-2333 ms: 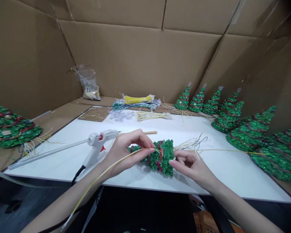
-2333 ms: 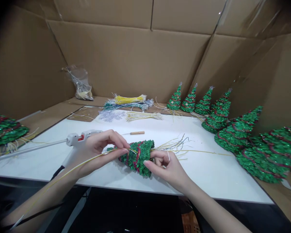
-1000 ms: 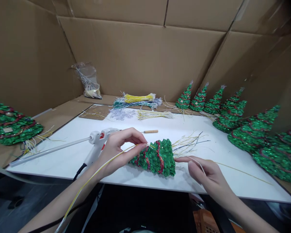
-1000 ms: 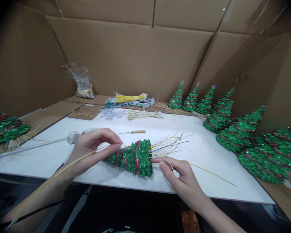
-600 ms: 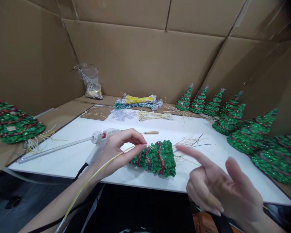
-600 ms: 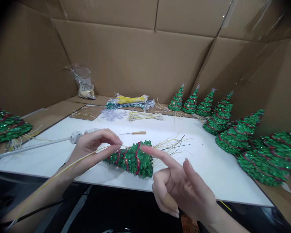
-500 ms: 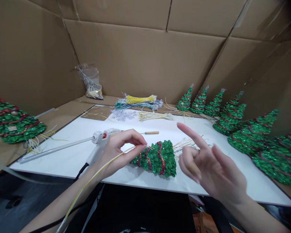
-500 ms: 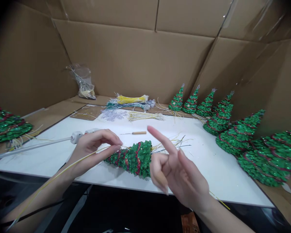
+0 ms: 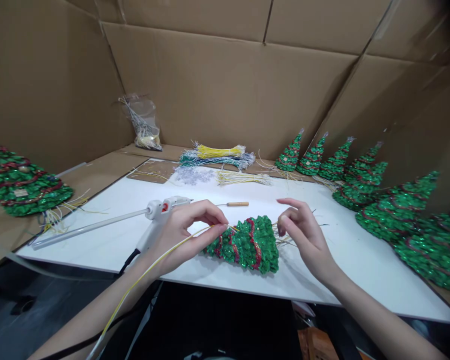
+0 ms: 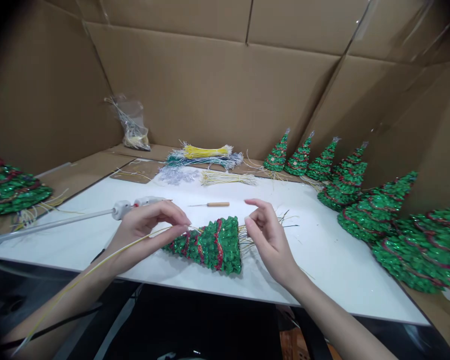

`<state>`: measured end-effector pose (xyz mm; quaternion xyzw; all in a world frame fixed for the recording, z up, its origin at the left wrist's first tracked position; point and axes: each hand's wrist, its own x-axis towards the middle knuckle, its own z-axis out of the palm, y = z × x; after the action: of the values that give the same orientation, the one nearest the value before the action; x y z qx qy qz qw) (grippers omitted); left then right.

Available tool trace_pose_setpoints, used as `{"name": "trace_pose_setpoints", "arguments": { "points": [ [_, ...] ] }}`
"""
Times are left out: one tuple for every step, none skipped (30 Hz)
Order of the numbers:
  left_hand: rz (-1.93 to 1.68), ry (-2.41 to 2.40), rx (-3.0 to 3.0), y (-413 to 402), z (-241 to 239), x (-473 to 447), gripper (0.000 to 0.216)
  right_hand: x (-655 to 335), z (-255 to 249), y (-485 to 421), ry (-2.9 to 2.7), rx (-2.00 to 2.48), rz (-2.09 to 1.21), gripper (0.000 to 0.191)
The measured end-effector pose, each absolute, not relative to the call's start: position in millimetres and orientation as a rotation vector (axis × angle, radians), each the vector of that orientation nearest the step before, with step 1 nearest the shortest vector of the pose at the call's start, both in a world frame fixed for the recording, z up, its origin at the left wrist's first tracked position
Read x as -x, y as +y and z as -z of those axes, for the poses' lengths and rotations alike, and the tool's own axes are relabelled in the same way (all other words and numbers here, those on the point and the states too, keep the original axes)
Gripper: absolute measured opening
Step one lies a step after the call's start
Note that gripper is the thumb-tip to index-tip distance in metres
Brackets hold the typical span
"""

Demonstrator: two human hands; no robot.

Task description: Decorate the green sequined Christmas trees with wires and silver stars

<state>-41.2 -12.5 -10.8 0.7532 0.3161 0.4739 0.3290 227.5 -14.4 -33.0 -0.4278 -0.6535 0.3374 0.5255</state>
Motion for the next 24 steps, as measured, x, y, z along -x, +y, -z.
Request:
{"name": "trace_pose_setpoints", "arguments": {
  "points": [
    [-1.237, 0.826, -1.976, -12, 11, 41, 0.005, -228, 34, -14, -1.574, 1.05, -0.801, 0.025],
    [-1.233, 0.825, -1.982, -12, 11, 41, 0.005, -228, 34, -13, -1.585, 1.077, -0.806, 0.019],
    [-1.226, 0.827, -1.986, -12, 11, 42, 0.005, -228, 34, -12, -1.604, 1.109, -0.817, 0.02],
    [-1.22, 0.831, -1.989, -12, 12, 42, 0.005, -228, 33, -11, -1.635, 1.144, -0.834, 0.026],
    [-1.213, 0.834, -1.99, -12, 12, 42, 0.005, -228, 32, -10, -1.675, 1.177, -0.86, 0.034],
    [-1.205, 0.835, -1.99, -11, 12, 41, 0.004, -228, 31, -9, -1.718, 1.203, -0.897, 0.042],
    [-1.198, 0.834, -1.991, -11, 12, 41, 0.004, -227, 30, -8, -1.753, 1.222, -0.941, 0.047],
    [-1.191, 0.831, -1.992, -11, 12, 41, 0.004, -227, 30, -7, -1.774, 1.229, -0.987, 0.05],
    [-1.186, 0.829, -1.991, -11, 12, 41, 0.004, -226, 29, -7, -1.78, 1.228, -1.039, 0.052],
    [-1.183, 0.829, -1.992, -11, 12, 40, 0.004, -225, 29, -6, -1.772, 1.225, -1.092, 0.053],
    [-1.179, 0.831, -1.991, -12, 12, 40, 0.004, -224, 28, -6, -1.754, 1.22, -1.142, 0.053],
    [-1.179, 0.833, -1.991, -12, 12, 40, 0.004, -223, 28, -6, -1.727, 1.215, -1.187, 0.054],
    [-1.177, 0.834, -1.992, -12, 12, 40, 0.004, -222, 27, -6, -1.699, 1.21, -1.231, 0.054],
    [-1.177, 0.833, -1.992, -12, 12, 40, 0.003, -222, 26, -5, -1.673, 1.21, -1.274, 0.055],
    [-1.178, 0.831, -1.993, -11, 12, 39, 0.004, -222, 26, -5, -1.649, 1.216, -1.312, 0.056],
    [-1.176, 0.829, -1.996, -11, 12, 39, 0.004, -222, 26, -4, -1.627, 1.227, -1.339, 0.057],
    [-1.175, 0.83, -1.996, -11, 12, 39, 0.004, -222, 26, -3, -1.605, 1.239, -1.363, 0.058],
    [-1.175, 0.835, -1.995, -11, 11, 39, 0.004, -223, 27, -3, -1.583, 1.25, -1.382, 0.058],
    [-1.176, 0.84, -1.994, -11, 11, 39, 0.004, -223, 28, -2, -1.561, 1.259, -1.4, 0.058],
    [-1.177, 0.846, -1.996, -11, 12, 39, 0.005, -224, 29, -2, -1.538, 1.26, -1.42, 0.057],
    [-1.177, 0.85, -2.0, -12, 12, 39, 0.005, -224, 30, -3, -1.518, 1.255, -1.439, 0.055],
    [-1.182, 0.853, -2.004, -12, 12, 39, 0.006, -224, 31, -4, -1.5, 1.245, -1.457, 0.053],
    [-1.186, 0.854, -2.009, -12, 12, 39, 0.006, -225, 32, -4, -1.486, 1.233, -1.47, 0.051],
    [-1.185, 0.855, -2.013, -12, 12, 40, 0.006, -226, 32, -5, -1.475, 1.221, -1.473, 0.048]
  ]
}}
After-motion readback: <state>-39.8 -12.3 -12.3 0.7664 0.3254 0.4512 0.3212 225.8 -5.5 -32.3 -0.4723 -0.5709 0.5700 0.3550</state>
